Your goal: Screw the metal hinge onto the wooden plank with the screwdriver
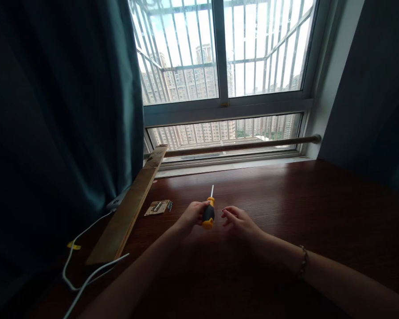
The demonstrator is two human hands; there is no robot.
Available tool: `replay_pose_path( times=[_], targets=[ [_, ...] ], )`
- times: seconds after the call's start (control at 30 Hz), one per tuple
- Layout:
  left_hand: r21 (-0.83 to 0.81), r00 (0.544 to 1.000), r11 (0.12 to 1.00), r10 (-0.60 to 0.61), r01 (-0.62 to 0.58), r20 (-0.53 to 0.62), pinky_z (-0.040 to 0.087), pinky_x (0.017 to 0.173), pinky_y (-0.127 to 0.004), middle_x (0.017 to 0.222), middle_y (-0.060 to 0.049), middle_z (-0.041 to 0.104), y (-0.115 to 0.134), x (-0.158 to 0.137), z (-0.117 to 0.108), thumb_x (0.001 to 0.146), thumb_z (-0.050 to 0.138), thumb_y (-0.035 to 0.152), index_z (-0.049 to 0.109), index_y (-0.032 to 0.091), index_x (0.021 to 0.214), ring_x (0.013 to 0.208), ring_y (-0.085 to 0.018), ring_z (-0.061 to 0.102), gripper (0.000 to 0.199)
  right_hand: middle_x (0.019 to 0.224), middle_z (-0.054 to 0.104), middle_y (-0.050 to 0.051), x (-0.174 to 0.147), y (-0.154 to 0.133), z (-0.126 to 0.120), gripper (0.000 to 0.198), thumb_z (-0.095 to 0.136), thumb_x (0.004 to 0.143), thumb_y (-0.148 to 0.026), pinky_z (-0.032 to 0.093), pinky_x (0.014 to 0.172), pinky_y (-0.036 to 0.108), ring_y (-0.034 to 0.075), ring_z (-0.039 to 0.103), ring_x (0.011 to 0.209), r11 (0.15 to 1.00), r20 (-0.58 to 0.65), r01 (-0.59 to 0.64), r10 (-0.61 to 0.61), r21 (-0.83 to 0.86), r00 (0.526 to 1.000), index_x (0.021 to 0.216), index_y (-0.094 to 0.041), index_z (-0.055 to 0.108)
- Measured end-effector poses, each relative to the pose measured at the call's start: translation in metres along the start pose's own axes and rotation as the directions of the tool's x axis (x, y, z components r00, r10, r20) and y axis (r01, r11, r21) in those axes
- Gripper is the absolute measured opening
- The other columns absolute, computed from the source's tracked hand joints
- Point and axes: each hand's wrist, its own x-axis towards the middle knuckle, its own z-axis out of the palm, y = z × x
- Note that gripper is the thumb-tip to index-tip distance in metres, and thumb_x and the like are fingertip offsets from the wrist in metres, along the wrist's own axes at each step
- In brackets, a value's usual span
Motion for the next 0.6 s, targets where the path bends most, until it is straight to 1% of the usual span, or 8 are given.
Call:
replay_pose_path(
  times=[0.07,0.17,0.27,0.33,0.4,0.47,0.53,0.6],
  targets=[
    [-0.12,0.995,0.992,0.048,-0.038,0.089,0.027,0.038,-0.018,0.052,0.002,0.051,-0.003,-0.011,0.022,0.069,0.057,0.055,0.056,0.011,0.073,0.04,-0.007,0.044,0.044,0.092,0.058,0.005,-0.002,-0.004,0.001,0.052,0.06,0.068,-0.059,0.05,0.052,0.025,0.015,0.062,0.069,0.992,0.033,-0.056,0.052,0.111,0.998,0.097,-0.017,0.054],
    [-0.108,0.977,0.992,0.083,-0.063,0.198,0.028,0.036,-0.018,0.052,0.001,0.053,-0.009,-0.024,0.046,0.07,0.056,0.056,0.054,0.011,0.074,0.037,-0.006,0.044,0.045,0.074,0.058,0.002,-0.004,-0.003,0.003,0.046,0.057,0.072,-0.058,0.048,0.052,0.025,0.013,0.058,0.06,0.982,0.072,-0.081,0.069,0.171,0.995,0.09,-0.015,0.053],
    [-0.045,0.95,0.994,0.106,-0.097,0.292,0.034,0.037,-0.02,0.064,-0.003,0.06,-0.013,-0.03,0.054,0.074,0.051,0.057,0.054,0.011,0.084,0.04,-0.01,0.053,0.047,0.059,0.051,-0.003,-0.003,-0.001,0.0,0.04,0.064,0.068,-0.052,0.044,0.049,0.021,0.01,0.052,0.053,0.997,-0.001,-0.012,0.012,0.072,1.0,0.073,-0.015,0.051],
    [0.009,0.938,0.987,0.149,-0.16,0.314,0.038,0.039,-0.021,0.08,-0.006,0.063,-0.015,-0.031,0.054,0.077,0.048,0.054,0.052,0.012,0.103,0.046,-0.011,0.057,0.05,0.059,0.051,-0.003,0.001,-0.004,-0.007,0.037,0.065,0.068,-0.048,0.043,0.045,0.021,0.01,0.053,0.051,1.0,-0.033,-0.026,0.026,0.003,0.999,0.074,-0.015,0.05],
    [0.099,0.919,0.954,0.242,-0.284,0.31,0.043,0.045,-0.023,0.098,-0.009,0.063,-0.016,-0.031,0.052,0.081,0.047,0.048,0.045,0.016,0.119,0.055,-0.011,0.059,0.05,0.063,0.054,-0.003,0.007,-0.013,-0.019,0.031,0.061,0.073,-0.043,0.044,0.039,0.021,0.011,0.055,0.048,0.995,-0.051,-0.09,0.088,-0.048,0.995,0.08,-0.016,0.048],
    [0.259,0.888,0.862,0.365,-0.436,0.28,0.048,0.055,-0.024,0.107,-0.01,0.061,-0.019,-0.03,0.048,0.085,0.045,0.041,0.045,0.018,0.121,0.065,-0.011,0.06,0.043,0.069,0.055,-0.001,0.016,-0.024,-0.038,0.022,0.057,0.078,-0.036,0.044,0.036,0.02,0.01,0.056,0.045,0.979,-0.117,-0.146,0.13,-0.141,0.985,0.083,-0.017,0.047],
    [0.465,0.829,0.688,0.488,-0.557,0.272,0.05,0.065,-0.027,0.106,-0.009,0.061,-0.025,-0.027,0.043,0.087,0.043,0.035,0.048,0.018,0.117,0.075,-0.014,0.06,0.035,0.069,0.055,-0.001,0.025,-0.035,-0.067,0.016,0.053,0.082,-0.031,0.044,0.036,0.019,0.008,0.054,0.044,0.916,-0.251,-0.211,0.128,-0.341,0.96,0.082,-0.016,0.048],
    [0.638,0.745,0.449,0.586,-0.625,0.318,0.049,0.075,-0.032,0.104,-0.009,0.062,-0.032,-0.023,0.037,0.088,0.04,0.03,0.051,0.017,0.113,0.084,-0.017,0.059,0.03,0.068,0.058,0.001,0.032,-0.045,-0.102,0.018,0.051,0.085,-0.033,0.046,0.039,0.017,0.008,0.056,0.047,0.733,-0.42,-0.344,0.088,-0.586,0.903,0.082,-0.016,0.051]
  ],
)
